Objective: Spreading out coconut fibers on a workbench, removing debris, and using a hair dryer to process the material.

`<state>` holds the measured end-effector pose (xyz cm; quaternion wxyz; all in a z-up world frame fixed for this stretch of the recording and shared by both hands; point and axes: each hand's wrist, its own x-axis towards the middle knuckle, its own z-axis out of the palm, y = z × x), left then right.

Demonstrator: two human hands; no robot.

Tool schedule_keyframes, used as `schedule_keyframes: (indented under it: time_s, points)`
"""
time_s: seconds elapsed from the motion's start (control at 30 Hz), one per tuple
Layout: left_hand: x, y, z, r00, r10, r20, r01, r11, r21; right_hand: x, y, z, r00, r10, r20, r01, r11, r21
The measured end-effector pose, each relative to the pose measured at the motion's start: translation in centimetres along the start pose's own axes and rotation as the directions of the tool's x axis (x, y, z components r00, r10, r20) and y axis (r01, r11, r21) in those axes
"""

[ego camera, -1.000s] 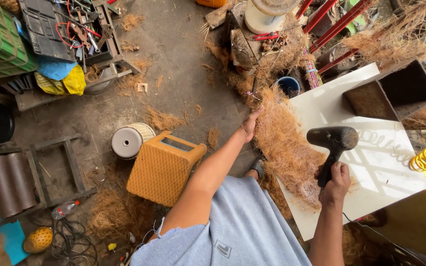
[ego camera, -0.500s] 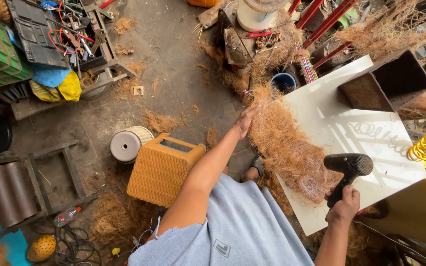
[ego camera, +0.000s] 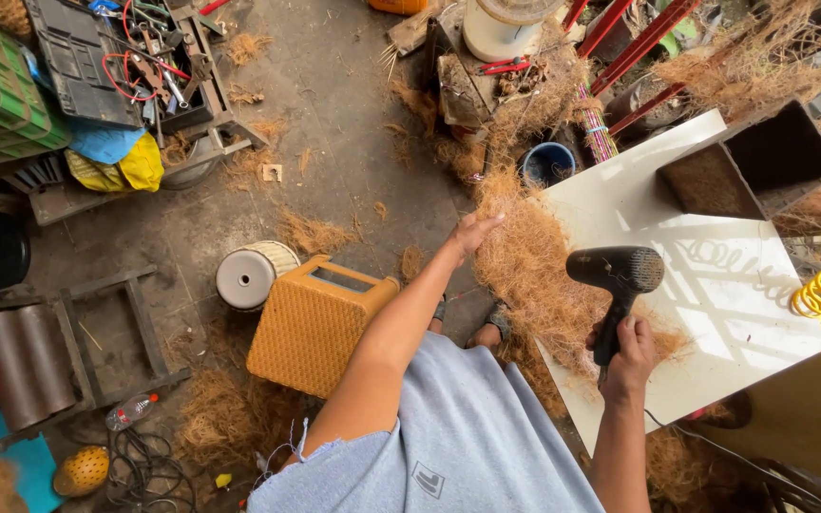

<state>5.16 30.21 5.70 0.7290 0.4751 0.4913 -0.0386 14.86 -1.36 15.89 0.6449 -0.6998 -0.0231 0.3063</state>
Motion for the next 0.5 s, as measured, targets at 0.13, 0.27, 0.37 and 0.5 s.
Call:
schedule_keyframes:
  time_s: [0.13,0.27,0.37,0.5]
  points:
    - [0.8,-1.2,-0.4,1.000,-0.025,-0.014,0.025,1.000,0.003,0.3,-0.2,0.4,0.999,-0.021,0.041,0.022,1.000,-0.020]
    - [1.4,-2.2,-1.1,0.998,0.038,-0.056,-0.041,0.997,-0.069,0.4,0.5,-1.0,1.000,-0.003,0.005,0.003,0.999,-0.054]
    - [6.4,-7.3,-1.9,0.966,0.214,-0.144,-0.225,0.972,-0.063,0.5,2.7,-3.3,0.993,-0.076,-0.093,0.073,0.997,-0.035]
    - [1.1,-2.3,-1.9,0.996,0.053,-0.068,-0.059,0.995,-0.086,-0.7,1.1,-5.7,0.985,0.073,-0.154,-0.088,0.992,-0.094]
